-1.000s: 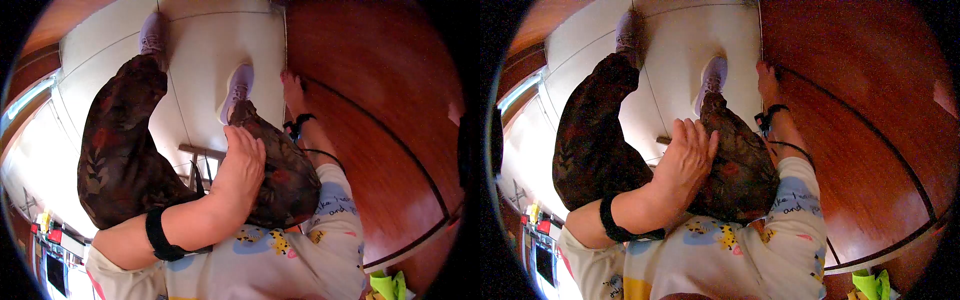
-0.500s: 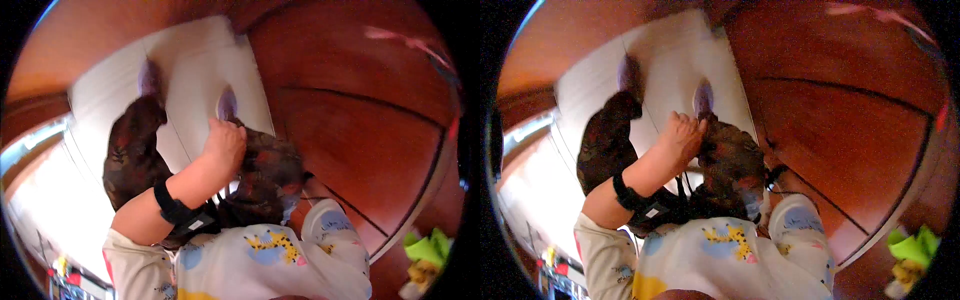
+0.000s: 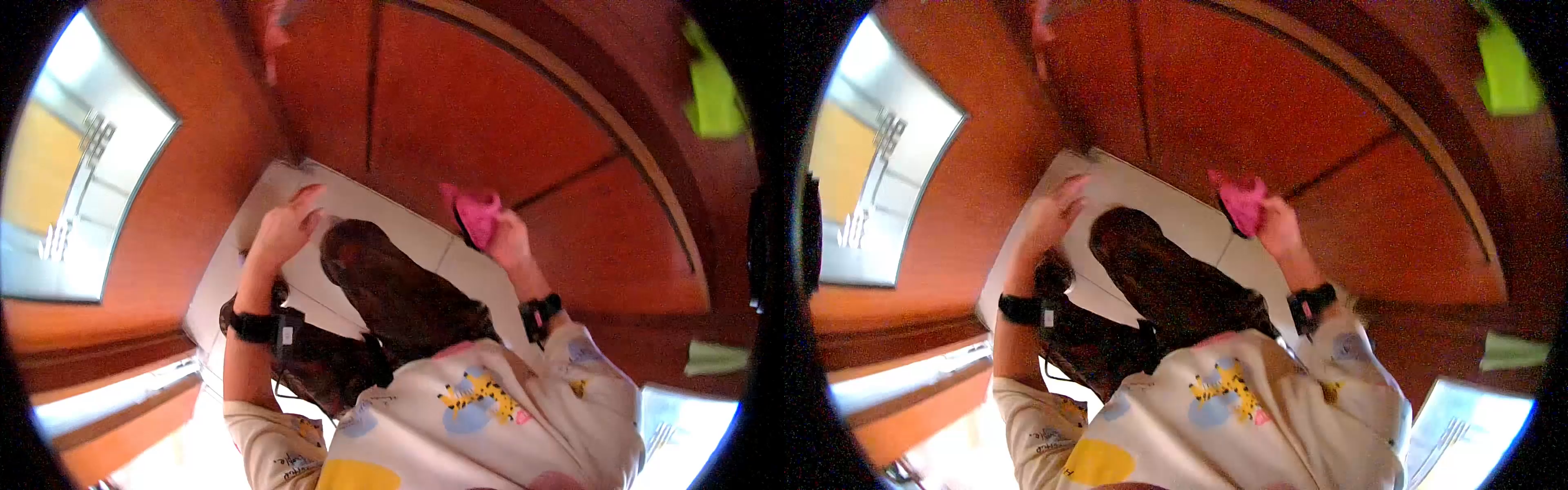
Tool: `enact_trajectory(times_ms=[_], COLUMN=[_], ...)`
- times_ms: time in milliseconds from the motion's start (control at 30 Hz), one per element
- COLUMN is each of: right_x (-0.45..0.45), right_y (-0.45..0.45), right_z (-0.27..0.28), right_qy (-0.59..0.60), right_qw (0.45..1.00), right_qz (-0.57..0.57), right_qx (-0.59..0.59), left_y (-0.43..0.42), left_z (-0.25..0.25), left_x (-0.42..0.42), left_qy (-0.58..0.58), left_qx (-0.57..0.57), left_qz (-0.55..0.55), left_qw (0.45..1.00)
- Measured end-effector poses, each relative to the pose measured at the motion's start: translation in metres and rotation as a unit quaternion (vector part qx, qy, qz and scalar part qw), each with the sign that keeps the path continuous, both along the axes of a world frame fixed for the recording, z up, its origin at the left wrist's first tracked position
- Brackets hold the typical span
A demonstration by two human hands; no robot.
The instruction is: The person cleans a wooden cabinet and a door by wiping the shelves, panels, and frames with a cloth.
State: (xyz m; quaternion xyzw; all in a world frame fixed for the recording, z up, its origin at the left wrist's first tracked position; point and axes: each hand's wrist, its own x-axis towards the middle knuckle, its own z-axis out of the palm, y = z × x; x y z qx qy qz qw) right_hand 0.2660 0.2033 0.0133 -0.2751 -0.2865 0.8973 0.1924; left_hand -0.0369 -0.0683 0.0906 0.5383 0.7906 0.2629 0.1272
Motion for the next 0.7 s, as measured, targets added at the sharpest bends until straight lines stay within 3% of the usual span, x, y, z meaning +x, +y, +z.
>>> enact_trajectory(times_ms=[67, 133, 167, 233, 267, 333, 367, 433, 633, 700], right_x=[-0.034, -0.044, -0.047, -0.019, -0.022, -0.017, -0.013, 0.005, 0.016, 0.021], right_y=[-0.014, -0.031, -0.044, -0.048, -0.056, -0.065, -0.067, -0.074, -0.055, -0.044], right_z=[0.050, 0.067, 0.074, 0.079, 0.093, 0.095, 0.096, 0.106, 0.109, 0.090], right_qy=[0.082, 0.151, 0.160, 0.226, 0.236, 0.260, 0.275, 0.274, 0.257, 0.254], right_qw=[0.996, 0.986, 0.984, 0.967, 0.964, 0.956, 0.949, 0.951, 0.961, 0.961], right_qz=[0.017, 0.025, 0.024, 0.020, 0.025, 0.034, 0.045, 0.025, 0.010, 0.005], right_qx=[-0.004, -0.074, -0.074, -0.115, -0.118, -0.132, -0.146, -0.138, -0.104, -0.104], left_y=[0.013, 0.015, 0.013, 0.035, 0.044, 0.059, 0.061, 0.071, 0.089, 0.094], left_z=[0.044, 0.066, 0.069, 0.059, 0.056, 0.049, 0.047, 0.051, 0.066, 0.076], left_x=[0.015, 0.043, 0.057, 0.119, 0.130, 0.154, 0.158, 0.174, 0.190, 0.192], left_qy=[-0.011, -0.130, -0.122, -0.270, -0.266, -0.395, -0.395, -0.559, -0.478, -0.269], left_qx=[-0.008, 0.090, 0.089, 0.167, 0.166, 0.289, 0.288, 0.226, 0.338, 0.360], left_qz=[-0.012, -0.022, -0.023, -0.025, -0.027, -0.037, -0.043, 0.014, 0.076, 0.104], left_qw=[1.000, 0.987, 0.988, 0.948, 0.949, 0.871, 0.871, 0.798, 0.807, 0.887])
